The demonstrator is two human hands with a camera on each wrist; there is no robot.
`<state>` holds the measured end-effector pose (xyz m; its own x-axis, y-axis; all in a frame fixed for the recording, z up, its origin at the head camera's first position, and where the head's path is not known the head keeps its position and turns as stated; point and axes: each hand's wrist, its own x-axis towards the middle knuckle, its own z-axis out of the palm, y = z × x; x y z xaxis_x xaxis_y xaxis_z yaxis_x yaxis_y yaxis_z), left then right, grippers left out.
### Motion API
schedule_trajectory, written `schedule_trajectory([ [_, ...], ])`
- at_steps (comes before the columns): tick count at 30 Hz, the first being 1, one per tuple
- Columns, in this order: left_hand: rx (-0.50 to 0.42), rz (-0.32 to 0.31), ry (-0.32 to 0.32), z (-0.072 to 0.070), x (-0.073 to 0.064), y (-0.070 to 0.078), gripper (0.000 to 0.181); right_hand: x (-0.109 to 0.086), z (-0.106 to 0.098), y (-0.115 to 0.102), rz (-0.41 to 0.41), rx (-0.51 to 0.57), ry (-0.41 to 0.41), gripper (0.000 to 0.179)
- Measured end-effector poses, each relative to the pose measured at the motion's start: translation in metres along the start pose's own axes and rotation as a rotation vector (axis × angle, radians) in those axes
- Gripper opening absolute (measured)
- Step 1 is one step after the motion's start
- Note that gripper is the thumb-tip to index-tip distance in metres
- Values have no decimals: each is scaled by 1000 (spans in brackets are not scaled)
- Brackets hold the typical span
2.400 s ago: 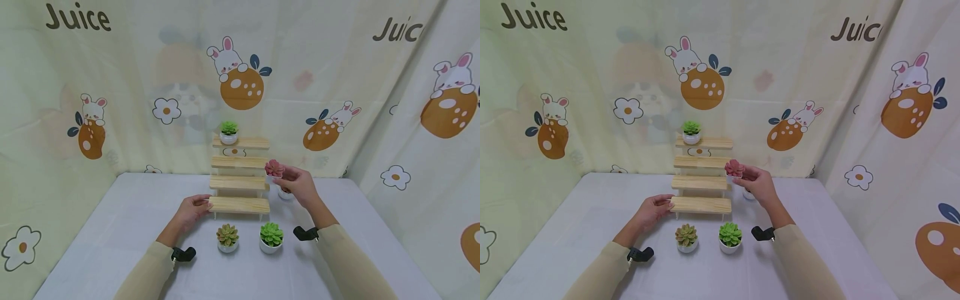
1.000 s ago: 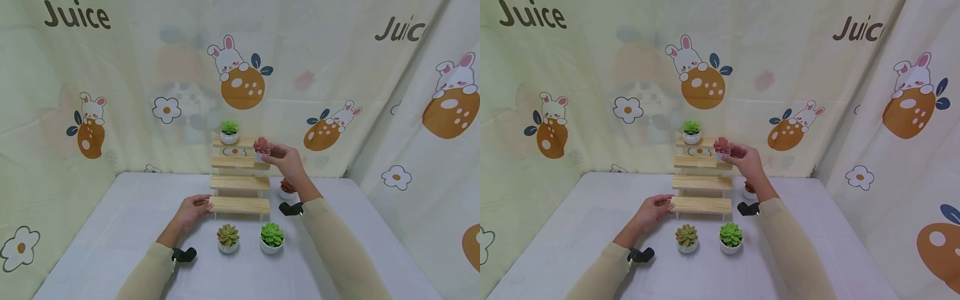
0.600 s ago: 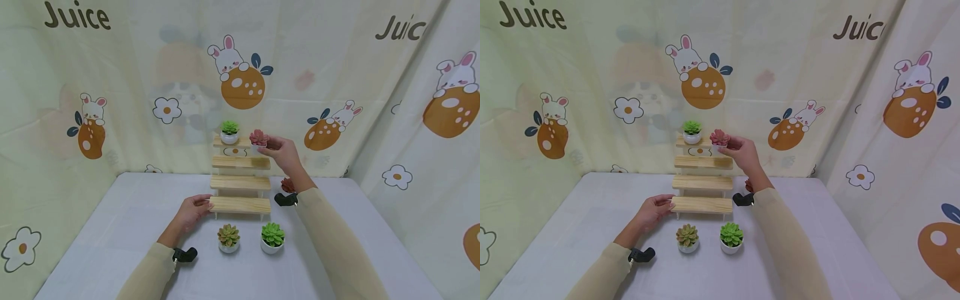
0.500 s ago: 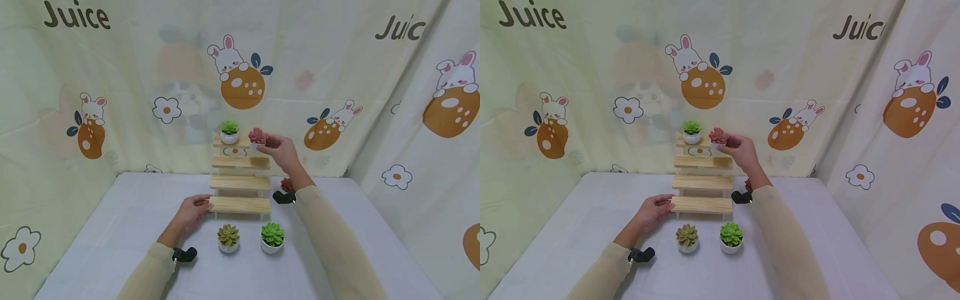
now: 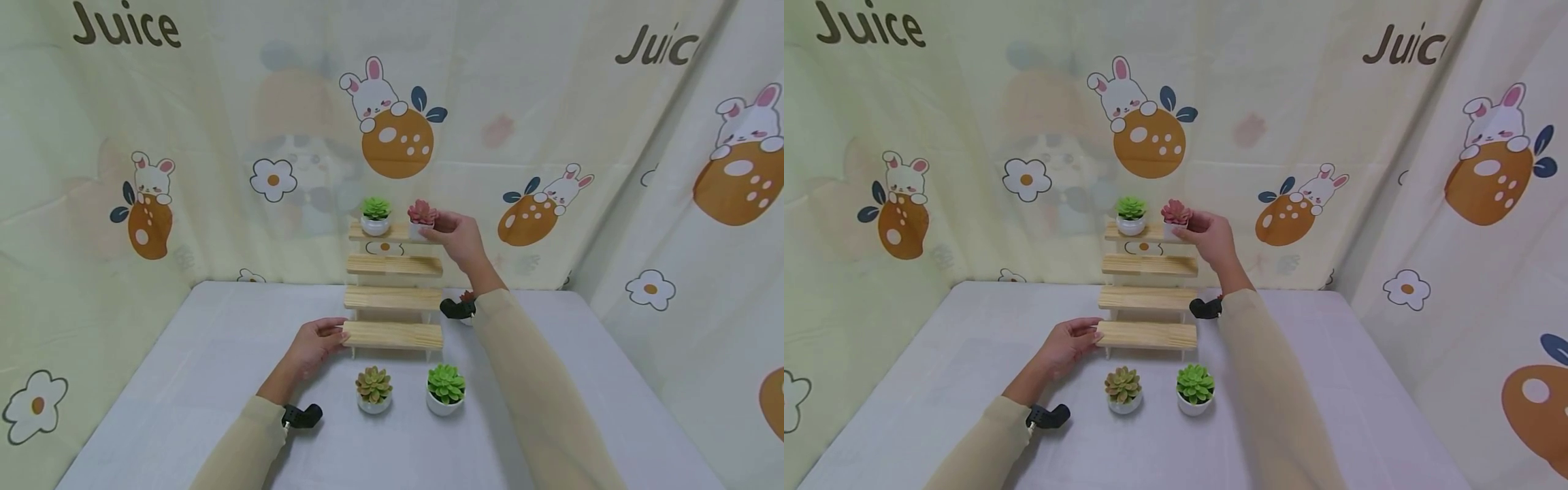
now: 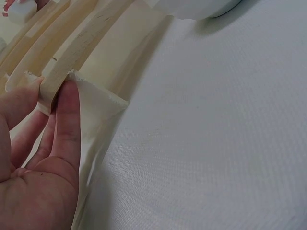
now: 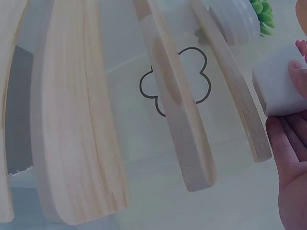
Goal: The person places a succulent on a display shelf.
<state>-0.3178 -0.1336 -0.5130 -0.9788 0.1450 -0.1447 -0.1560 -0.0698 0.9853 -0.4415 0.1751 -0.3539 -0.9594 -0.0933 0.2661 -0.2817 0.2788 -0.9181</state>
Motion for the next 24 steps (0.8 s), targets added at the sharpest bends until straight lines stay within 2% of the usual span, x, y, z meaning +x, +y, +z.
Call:
schedule_trajectory([
  [9,11,20,-11,0,-1,0,43,6,-3,1,18,-45,-6,51],
  [16,3,3,-10,1,2,-3,42,11,-6,4,51,-57,-26,52],
  [24,2,13,1,0,2,-3,42,16,-5,4,12,-90,-53,47],
])
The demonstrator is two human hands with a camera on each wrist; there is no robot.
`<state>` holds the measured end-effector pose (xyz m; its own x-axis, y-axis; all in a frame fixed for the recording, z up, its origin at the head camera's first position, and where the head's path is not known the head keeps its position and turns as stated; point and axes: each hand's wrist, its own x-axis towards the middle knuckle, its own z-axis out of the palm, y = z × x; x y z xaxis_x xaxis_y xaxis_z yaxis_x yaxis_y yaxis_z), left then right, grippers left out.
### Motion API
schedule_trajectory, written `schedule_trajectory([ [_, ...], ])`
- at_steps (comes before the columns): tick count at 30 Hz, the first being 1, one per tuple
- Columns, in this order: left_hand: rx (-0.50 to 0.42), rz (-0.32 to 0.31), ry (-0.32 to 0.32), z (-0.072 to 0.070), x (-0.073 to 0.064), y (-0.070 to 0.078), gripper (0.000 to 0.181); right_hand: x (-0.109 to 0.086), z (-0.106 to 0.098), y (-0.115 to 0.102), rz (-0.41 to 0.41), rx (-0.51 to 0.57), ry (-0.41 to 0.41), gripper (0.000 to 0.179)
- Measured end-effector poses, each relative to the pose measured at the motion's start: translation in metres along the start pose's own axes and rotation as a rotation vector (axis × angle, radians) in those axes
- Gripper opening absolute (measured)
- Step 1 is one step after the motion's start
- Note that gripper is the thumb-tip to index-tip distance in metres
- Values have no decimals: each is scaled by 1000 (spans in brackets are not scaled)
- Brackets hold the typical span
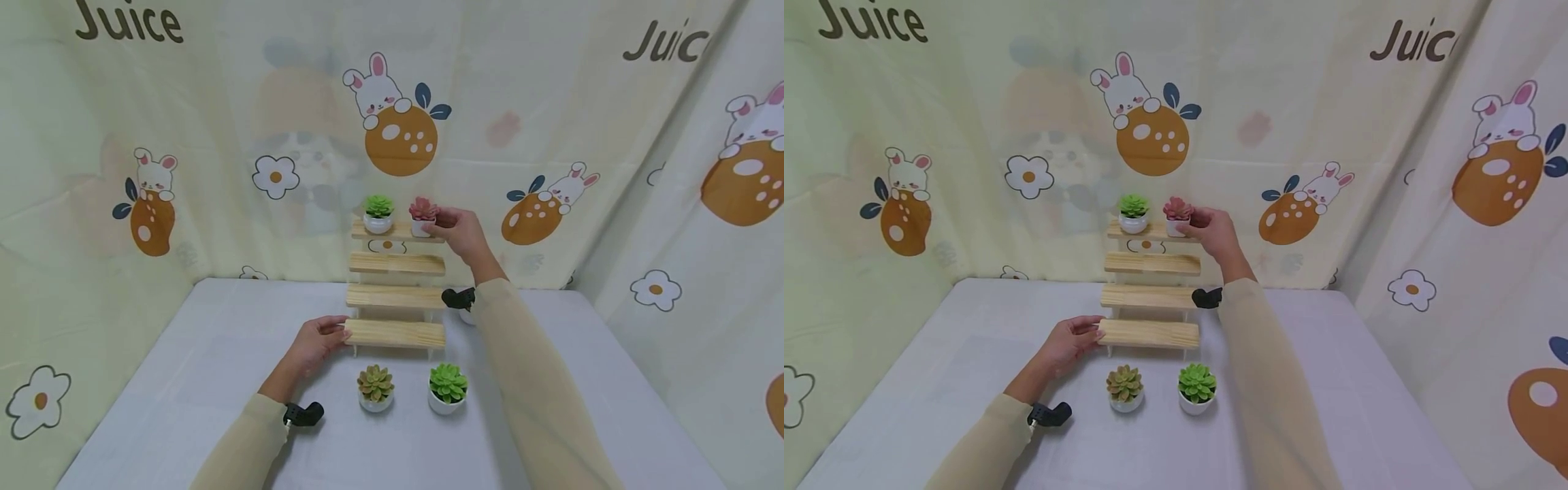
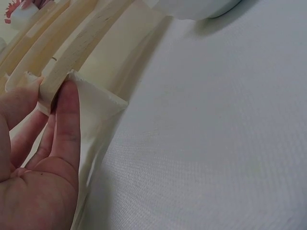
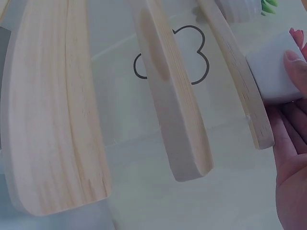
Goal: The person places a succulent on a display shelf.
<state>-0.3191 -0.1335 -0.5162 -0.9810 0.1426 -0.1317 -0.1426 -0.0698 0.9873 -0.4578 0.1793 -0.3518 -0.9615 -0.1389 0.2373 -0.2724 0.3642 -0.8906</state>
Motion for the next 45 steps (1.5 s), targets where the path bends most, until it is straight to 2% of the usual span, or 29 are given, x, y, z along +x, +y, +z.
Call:
schedule_trajectory([
  [18,-27,17,-34,0,-1,-2,44,-3,1,0,23,5,8,48],
  [29,-14,11,-19,-2,-2,1,43,-14,-4,-3,-38,14,18,57],
  [36,-25,15,-23,-2,-1,0,44,-22,-8,2,-15,-33,49,64],
  [45,-25,19,-20,-2,1,-2,43,-41,-17,18,-51,-135,72,66],
])
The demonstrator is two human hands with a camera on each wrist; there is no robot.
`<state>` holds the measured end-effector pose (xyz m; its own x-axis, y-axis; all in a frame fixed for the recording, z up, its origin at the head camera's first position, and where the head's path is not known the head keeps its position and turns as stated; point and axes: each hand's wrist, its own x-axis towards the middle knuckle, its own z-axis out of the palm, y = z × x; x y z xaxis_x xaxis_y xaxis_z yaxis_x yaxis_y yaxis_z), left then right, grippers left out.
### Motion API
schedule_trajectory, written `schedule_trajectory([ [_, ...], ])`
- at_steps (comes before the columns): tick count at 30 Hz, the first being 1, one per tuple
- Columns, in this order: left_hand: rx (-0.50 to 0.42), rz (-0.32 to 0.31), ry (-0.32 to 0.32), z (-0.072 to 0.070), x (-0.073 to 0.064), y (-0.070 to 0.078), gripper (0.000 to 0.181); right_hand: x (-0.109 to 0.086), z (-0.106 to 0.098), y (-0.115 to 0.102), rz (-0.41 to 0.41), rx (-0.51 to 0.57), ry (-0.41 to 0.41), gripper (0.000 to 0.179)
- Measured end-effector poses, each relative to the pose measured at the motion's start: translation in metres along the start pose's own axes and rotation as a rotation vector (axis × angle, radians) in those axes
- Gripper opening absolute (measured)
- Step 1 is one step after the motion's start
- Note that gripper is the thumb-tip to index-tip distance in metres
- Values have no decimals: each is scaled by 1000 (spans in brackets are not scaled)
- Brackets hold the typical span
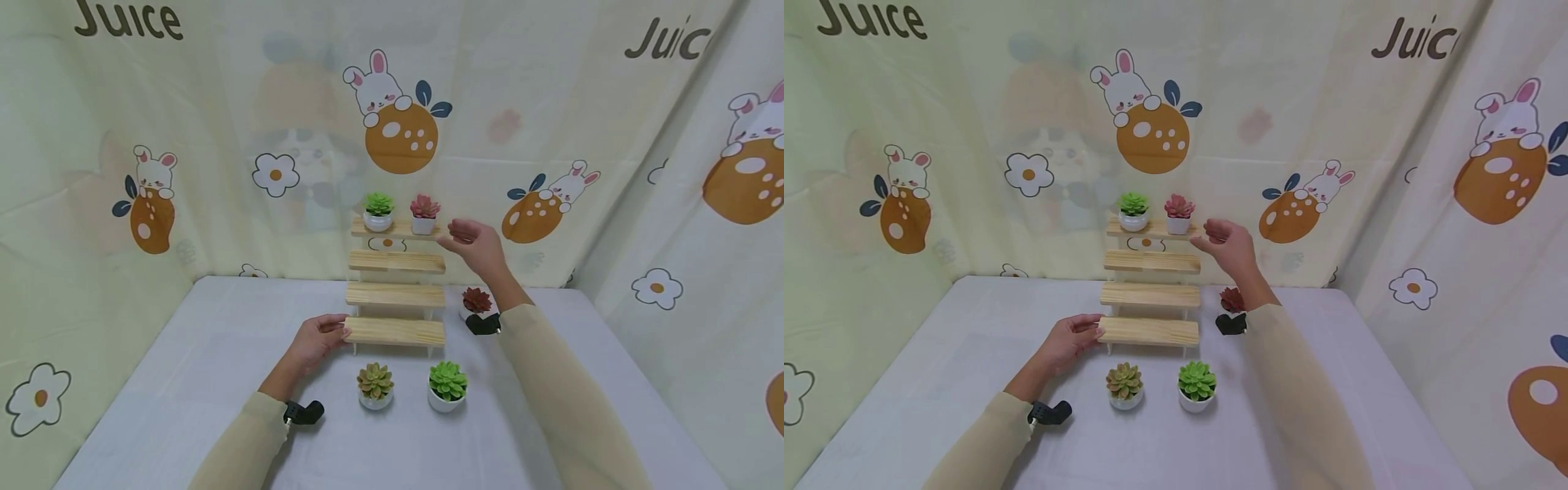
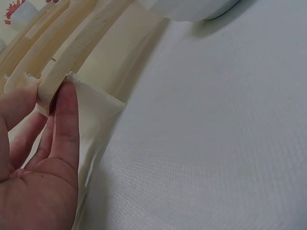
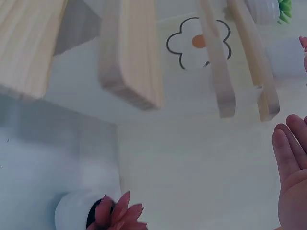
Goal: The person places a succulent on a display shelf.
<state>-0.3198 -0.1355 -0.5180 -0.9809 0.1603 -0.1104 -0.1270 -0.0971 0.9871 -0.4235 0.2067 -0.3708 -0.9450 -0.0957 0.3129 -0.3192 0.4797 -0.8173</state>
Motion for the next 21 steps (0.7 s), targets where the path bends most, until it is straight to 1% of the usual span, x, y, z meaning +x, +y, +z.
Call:
schedule_trajectory([
  [4,-2,-4,13,1,0,0,42,-13,-2,9,15,-3,14,67],
  [11,-2,-3,18,2,1,2,42,-38,-1,34,37,7,52,69],
  [15,-4,-9,25,2,1,2,41,-48,-1,48,38,-22,69,72],
  [21,-11,-11,35,4,-1,3,41,-61,-4,68,56,-29,82,71],
])
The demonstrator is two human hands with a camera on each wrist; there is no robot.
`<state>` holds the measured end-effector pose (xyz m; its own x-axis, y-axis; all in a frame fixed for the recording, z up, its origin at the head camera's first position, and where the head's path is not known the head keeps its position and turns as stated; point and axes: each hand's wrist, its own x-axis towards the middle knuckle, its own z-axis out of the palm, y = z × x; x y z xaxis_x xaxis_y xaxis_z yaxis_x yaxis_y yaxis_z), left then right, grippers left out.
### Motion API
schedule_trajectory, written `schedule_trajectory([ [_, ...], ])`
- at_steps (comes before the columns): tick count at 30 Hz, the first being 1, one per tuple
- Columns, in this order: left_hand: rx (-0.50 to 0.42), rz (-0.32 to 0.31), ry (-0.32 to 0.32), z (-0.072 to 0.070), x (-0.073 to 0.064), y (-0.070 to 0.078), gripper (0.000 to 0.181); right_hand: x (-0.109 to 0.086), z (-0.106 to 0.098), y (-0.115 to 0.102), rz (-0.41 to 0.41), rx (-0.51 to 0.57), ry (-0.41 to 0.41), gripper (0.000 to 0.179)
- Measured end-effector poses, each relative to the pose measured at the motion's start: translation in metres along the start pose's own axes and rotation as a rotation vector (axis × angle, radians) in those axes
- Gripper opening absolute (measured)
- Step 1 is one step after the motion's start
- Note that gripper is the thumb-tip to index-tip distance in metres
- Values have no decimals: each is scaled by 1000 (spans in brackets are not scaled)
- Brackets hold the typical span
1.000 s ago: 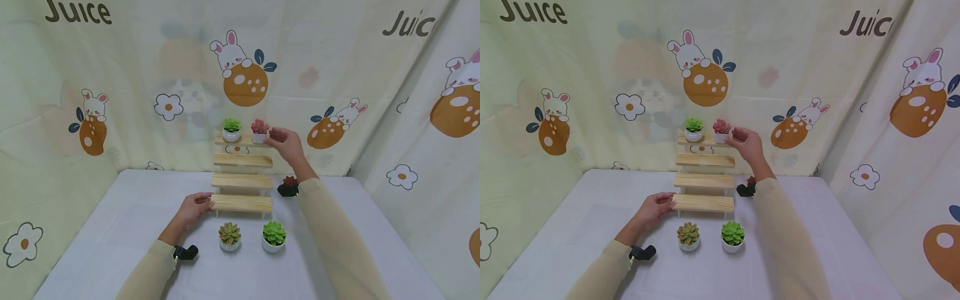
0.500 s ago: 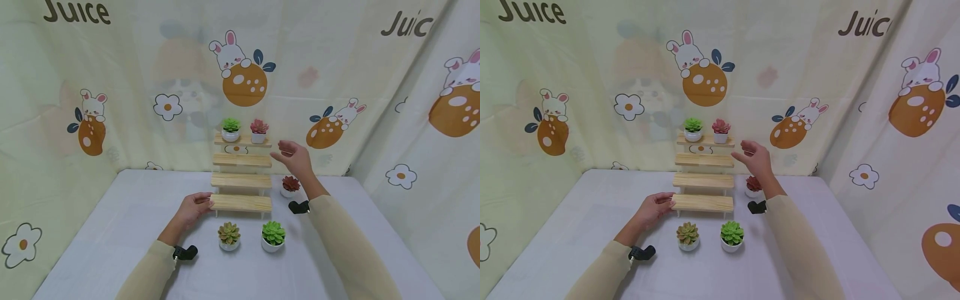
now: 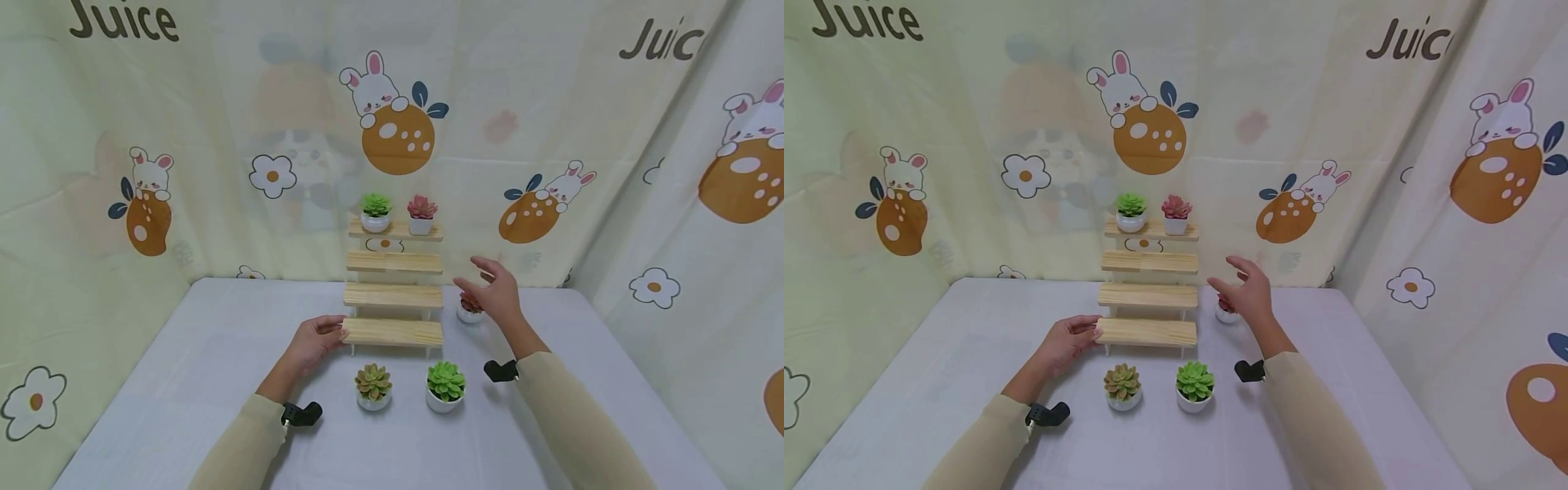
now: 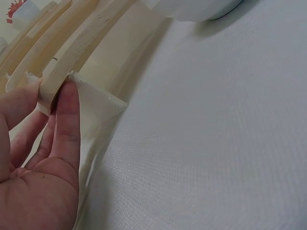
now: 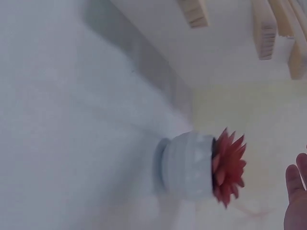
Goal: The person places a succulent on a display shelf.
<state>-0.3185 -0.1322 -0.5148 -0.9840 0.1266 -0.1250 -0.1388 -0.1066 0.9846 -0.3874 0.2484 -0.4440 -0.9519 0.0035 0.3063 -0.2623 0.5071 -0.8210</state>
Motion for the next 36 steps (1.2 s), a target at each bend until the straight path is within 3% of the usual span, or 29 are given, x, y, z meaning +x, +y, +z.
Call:
schedule_trajectory([
  [14,-1,-5,-5,0,0,-1,42,-31,6,43,108,-69,10,84],
  [21,7,-8,-9,0,0,-1,43,-36,9,59,187,-10,8,94],
  [26,-14,31,-38,-2,0,-1,43,-37,12,65,285,54,2,105],
  [31,-9,41,-46,-2,0,-2,43,-35,15,68,350,109,-10,104],
  [36,-4,28,-30,-1,0,-2,43,-31,16,69,367,68,-26,97],
])
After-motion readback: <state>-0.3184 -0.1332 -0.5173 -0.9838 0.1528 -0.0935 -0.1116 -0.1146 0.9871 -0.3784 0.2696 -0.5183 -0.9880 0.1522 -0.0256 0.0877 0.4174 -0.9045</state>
